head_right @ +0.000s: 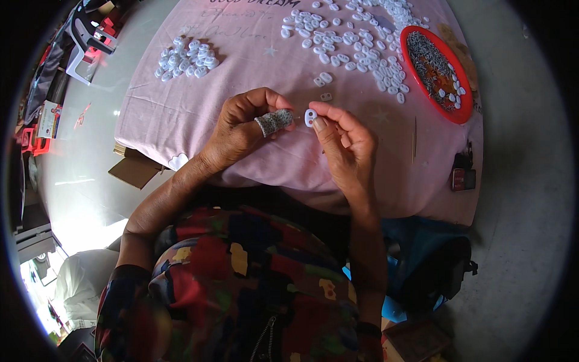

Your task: The person assembles small plastic toggles by picking up metal springs from a tray and inserting them into the plastic pieces by hand.

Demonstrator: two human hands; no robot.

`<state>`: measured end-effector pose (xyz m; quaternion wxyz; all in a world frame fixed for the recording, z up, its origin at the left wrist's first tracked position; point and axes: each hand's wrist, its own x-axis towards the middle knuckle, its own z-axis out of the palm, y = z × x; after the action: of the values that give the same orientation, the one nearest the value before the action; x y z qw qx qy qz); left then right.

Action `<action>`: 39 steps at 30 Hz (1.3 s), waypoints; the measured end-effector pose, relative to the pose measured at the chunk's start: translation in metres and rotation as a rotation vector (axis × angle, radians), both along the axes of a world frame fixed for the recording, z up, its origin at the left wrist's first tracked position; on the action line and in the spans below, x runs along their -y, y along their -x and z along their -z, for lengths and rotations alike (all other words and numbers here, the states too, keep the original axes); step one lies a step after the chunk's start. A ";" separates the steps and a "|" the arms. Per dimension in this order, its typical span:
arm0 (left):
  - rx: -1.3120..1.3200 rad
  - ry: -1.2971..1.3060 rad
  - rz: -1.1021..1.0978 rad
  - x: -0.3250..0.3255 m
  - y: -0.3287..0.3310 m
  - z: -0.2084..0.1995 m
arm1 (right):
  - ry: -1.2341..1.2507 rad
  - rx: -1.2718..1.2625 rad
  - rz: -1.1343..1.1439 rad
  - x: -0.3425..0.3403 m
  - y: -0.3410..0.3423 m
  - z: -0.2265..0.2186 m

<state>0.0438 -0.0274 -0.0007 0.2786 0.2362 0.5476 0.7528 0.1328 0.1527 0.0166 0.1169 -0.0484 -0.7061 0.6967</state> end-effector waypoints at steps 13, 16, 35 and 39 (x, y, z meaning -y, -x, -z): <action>-0.035 -0.019 0.004 -0.001 0.000 -0.002 | -0.035 -0.055 -0.044 0.002 0.002 0.000; -0.059 0.040 0.007 -0.001 0.000 -0.001 | -0.059 -0.101 -0.059 0.001 0.004 0.003; -0.064 -0.012 0.033 -0.001 0.002 0.003 | -0.223 -0.069 -0.078 -0.001 0.008 -0.006; -0.035 -0.024 0.035 -0.001 0.001 0.004 | -0.264 -0.075 -0.057 0.001 0.010 -0.001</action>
<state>0.0426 -0.0268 -0.0052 0.2793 0.2621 0.5392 0.7501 0.1231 0.1516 0.0180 0.1287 0.0132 -0.7879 0.6021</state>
